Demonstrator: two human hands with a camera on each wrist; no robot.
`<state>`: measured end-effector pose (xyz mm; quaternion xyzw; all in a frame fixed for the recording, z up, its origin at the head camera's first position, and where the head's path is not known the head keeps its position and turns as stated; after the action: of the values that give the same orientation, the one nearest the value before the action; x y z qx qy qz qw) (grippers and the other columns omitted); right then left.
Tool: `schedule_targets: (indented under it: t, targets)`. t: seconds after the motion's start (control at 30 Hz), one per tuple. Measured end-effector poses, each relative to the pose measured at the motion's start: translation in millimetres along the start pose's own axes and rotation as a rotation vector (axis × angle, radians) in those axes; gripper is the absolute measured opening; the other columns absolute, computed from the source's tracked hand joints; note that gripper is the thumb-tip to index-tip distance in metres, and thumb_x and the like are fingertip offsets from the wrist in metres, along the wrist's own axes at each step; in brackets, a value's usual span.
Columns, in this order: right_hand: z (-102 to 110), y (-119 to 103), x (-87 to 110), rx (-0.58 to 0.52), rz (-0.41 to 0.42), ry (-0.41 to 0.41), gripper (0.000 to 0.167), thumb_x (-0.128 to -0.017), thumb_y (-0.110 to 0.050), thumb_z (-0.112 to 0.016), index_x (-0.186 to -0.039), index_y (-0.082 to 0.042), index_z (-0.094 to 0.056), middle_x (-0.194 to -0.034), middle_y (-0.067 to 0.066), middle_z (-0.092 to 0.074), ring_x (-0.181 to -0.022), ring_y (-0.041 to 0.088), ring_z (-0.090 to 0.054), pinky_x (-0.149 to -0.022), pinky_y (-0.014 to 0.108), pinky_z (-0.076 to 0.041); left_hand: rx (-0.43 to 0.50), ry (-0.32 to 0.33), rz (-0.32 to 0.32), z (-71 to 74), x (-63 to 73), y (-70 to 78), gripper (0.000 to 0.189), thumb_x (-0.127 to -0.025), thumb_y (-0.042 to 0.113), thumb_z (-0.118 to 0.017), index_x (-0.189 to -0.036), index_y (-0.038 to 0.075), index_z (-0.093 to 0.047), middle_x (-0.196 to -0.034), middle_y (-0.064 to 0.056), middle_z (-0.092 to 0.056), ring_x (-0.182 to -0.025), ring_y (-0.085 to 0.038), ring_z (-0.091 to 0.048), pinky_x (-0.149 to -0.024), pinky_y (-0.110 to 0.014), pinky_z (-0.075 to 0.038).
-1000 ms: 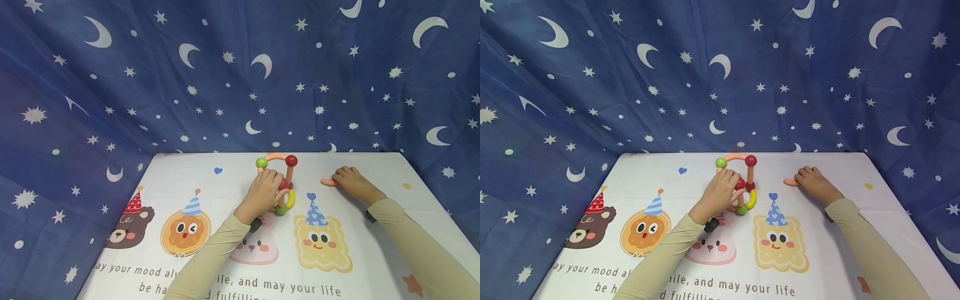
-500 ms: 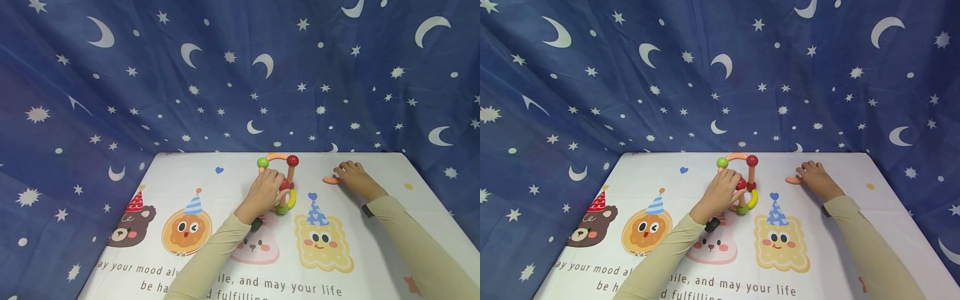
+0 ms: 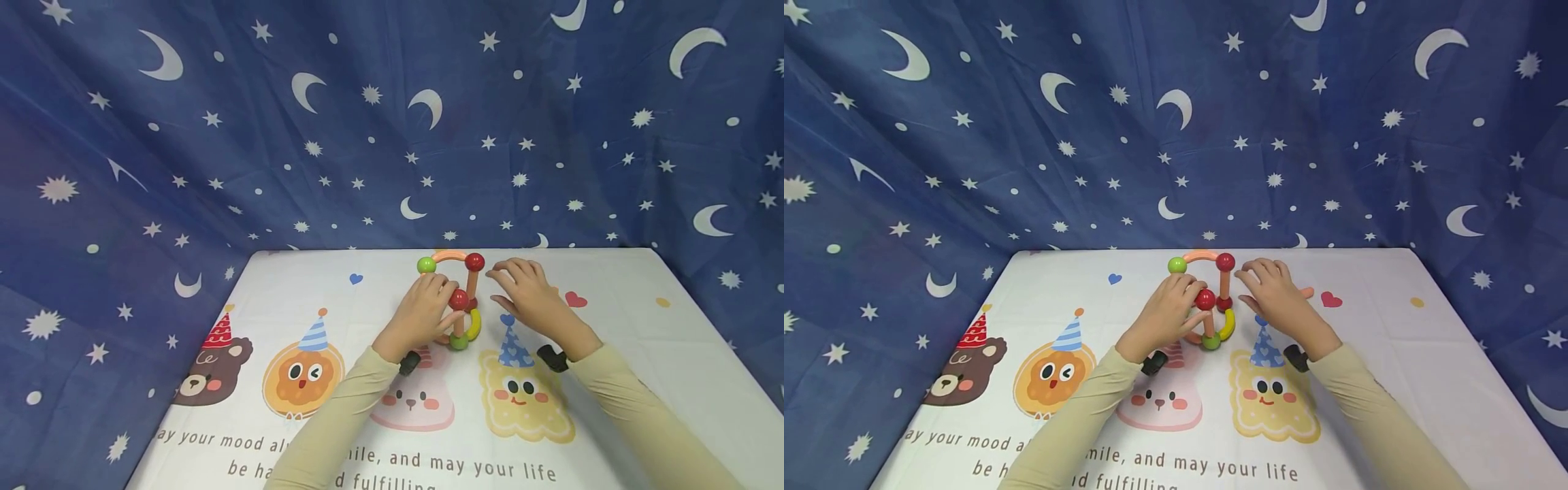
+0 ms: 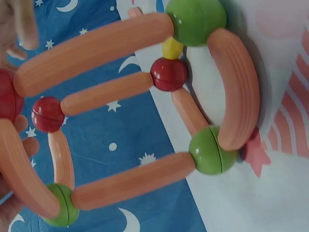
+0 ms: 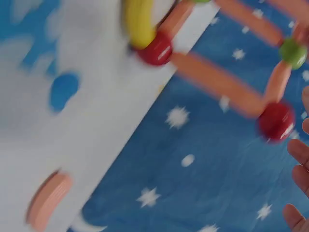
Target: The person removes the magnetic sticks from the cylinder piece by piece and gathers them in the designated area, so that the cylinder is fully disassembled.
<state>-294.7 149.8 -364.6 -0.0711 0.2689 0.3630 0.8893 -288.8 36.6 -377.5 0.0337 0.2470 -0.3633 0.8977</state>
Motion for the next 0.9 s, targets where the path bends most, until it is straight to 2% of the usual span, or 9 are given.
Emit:
schedule_targets:
  t: [0.1, 0.2, 0.3, 0.47, 0.57, 0.77, 0.9]
  targets:
    - [3, -21, -6.7, -0.008, 0.062, 0.018, 0.051, -0.070, -0.016, -0.081, -0.114, -0.005, -0.057, -0.111, 0.015, -0.054, -0.108, 0.033, -0.047, -0.088, 0.050, -0.036, -0.008, -0.004, -0.007, 0.8, 1.9, -3.1, 0.043, -0.089, 0.044, -0.058, -0.114, 0.009, -0.057, -0.106, -0.004, -0.058, -0.104, -0.018, -0.051, -0.094, -0.029, -0.042]
    - [4, -32, -12.5, -0.016, 0.106, 0.030, 0.049, -0.070, -0.016, -0.081, -0.111, -0.006, -0.057, -0.111, 0.014, -0.055, -0.107, 0.034, -0.048, -0.088, 0.051, -0.037, -0.010, -0.005, -0.019, 1.9, 3.1, -5.2, 0.044, -0.089, 0.045, -0.058, -0.114, 0.009, -0.057, -0.106, -0.005, -0.057, -0.104, -0.018, -0.051, -0.094, -0.030, -0.041]
    - [2, -31, -19.1, -0.013, 0.111, 0.037, 0.047, -0.070, -0.016, -0.081, -0.109, -0.007, -0.057, -0.110, 0.014, -0.056, -0.108, 0.034, -0.048, -0.088, 0.052, -0.038, -0.020, -0.006, -0.030, 2.3, 3.9, -6.9, 0.044, -0.089, 0.046, -0.057, -0.114, 0.009, -0.057, -0.106, -0.005, -0.056, -0.103, -0.018, -0.050, -0.094, -0.030, -0.041]
    - [-2, -14, -32.4, -0.037, 0.072, 0.044, 0.049, -0.070, -0.010, -0.081, -0.111, -0.006, -0.057, -0.111, 0.015, -0.055, -0.108, 0.034, -0.047, -0.089, 0.051, -0.036, -0.025, -0.012, -0.037, 1.7, 4.6, -7.8, 0.041, -0.089, 0.044, -0.059, -0.112, 0.010, -0.059, -0.105, -0.005, -0.055, -0.102, -0.018, -0.049, -0.093, -0.030, -0.041]
    - [-4, -10, -38.7, -0.054, 0.083, 0.053, 0.047, -0.070, -0.008, -0.080, -0.111, -0.006, -0.058, -0.111, 0.014, -0.055, -0.107, 0.033, -0.047, -0.088, 0.051, -0.036, -0.011, -0.009, -0.034, 1.4, 5.0, -8.2, 0.038, -0.087, 0.040, -0.062, -0.110, 0.010, -0.060, -0.104, -0.005, -0.056, -0.100, -0.018, -0.049, -0.092, -0.030, -0.041]
    - [-6, -29, -39.0, -0.037, 0.161, 0.052, 0.051, -0.066, -0.007, -0.083, -0.111, -0.006, -0.059, -0.109, 0.013, -0.057, -0.106, 0.033, -0.049, -0.086, 0.050, -0.038, -0.017, 0.018, -0.042, 3.7, 6.8, -8.6, 0.023, -0.087, 0.027, -0.066, -0.102, 0.012, -0.060, -0.104, -0.004, -0.056, -0.101, -0.018, -0.051, -0.095, -0.029, -0.041]
    - [-7, -43, -34.7, -0.035, 0.200, 0.027, 0.053, -0.063, -0.005, -0.084, -0.110, -0.008, -0.059, -0.108, 0.012, -0.058, -0.107, 0.032, -0.050, -0.087, 0.050, -0.039, -0.015, 0.041, -0.047, 6.9, 8.5, -9.9, 0.017, -0.088, 0.026, -0.064, -0.099, 0.012, -0.062, -0.104, -0.005, -0.056, -0.102, -0.018, -0.051, -0.096, -0.029, -0.041]
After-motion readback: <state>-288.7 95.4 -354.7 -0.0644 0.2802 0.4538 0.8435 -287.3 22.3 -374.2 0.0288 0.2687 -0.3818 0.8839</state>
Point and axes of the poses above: each hand's wrist, its own x-axis away from the middle knuckle, its own z-axis out of the back of the hand, y = z × x, the point moved 10 cm from there along -x, towards the middle knuckle
